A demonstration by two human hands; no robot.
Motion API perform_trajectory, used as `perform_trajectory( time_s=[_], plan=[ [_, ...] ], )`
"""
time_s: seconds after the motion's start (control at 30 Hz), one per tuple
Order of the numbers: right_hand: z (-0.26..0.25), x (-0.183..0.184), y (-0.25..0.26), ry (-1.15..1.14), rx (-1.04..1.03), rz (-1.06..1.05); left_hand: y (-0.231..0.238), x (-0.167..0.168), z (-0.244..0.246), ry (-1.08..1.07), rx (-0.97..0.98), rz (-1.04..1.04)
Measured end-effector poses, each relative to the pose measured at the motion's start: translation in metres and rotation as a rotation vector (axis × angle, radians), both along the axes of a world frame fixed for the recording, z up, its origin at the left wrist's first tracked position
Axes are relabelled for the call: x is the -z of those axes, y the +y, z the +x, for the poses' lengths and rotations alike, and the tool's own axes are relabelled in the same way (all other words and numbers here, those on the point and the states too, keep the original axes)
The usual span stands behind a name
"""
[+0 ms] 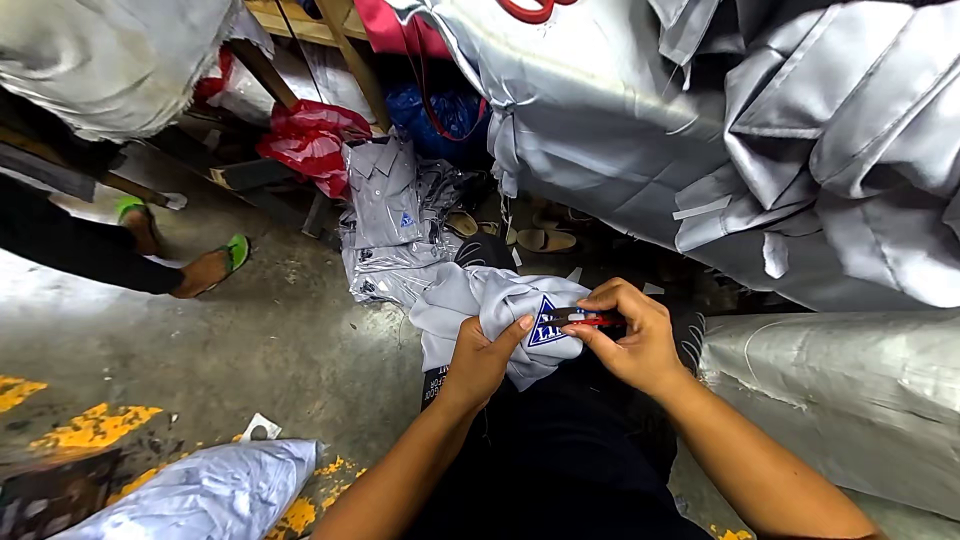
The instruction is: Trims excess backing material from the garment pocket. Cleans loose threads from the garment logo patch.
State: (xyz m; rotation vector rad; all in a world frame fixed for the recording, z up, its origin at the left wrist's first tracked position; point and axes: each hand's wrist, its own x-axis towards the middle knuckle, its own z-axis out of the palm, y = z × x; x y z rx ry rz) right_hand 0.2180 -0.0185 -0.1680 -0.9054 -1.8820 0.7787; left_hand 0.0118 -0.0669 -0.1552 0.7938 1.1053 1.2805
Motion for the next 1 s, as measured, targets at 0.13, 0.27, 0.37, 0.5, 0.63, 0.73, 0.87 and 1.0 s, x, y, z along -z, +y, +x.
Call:
perform_trajectory(
  time_s=[0.13, 0.27, 0.37, 0.5, 0.63, 0.73, 0.87, 1.0],
  plan=[
    [-0.006, -0.009, -0.009, 0.052, 0.081, -0.294, 0.000, 0.005, 0.001, 0.050, -0.014, 0.057],
    [-0.003, 0.010, -0.005, 0.042, 0.042, 0.121, 0.002, -0.003, 0.003, -0.056, -0.012, -0.063],
    [-0.001, 0.017, 0.000, 0.026, 0.023, 0.293, 0.001, -0.005, 0.005, -0.105, -0.017, -0.114],
    [-0.002, 0.006, -0.007, 0.016, 0.035, -0.005, -0.001, 0.001, 0.006, 0.014, -0.050, -0.010],
    [-0.007, -0.009, -0.012, 0.033, 0.093, -0.338, -0.001, 0.010, 0.007, 0.097, -0.065, 0.102],
    [-0.009, 0.005, -0.014, 0.084, 0.094, -0.061, 0.002, -0.002, 0.007, -0.061, -0.045, -0.061],
    [-0.010, 0.015, -0.010, 0.144, 0.011, 0.170, 0.004, -0.002, 0.006, -0.170, -0.016, -0.189],
    [-0.007, -0.007, -0.010, 0.066, 0.039, -0.009, 0.005, -0.002, 0.003, -0.097, -0.054, -0.108]
  ],
)
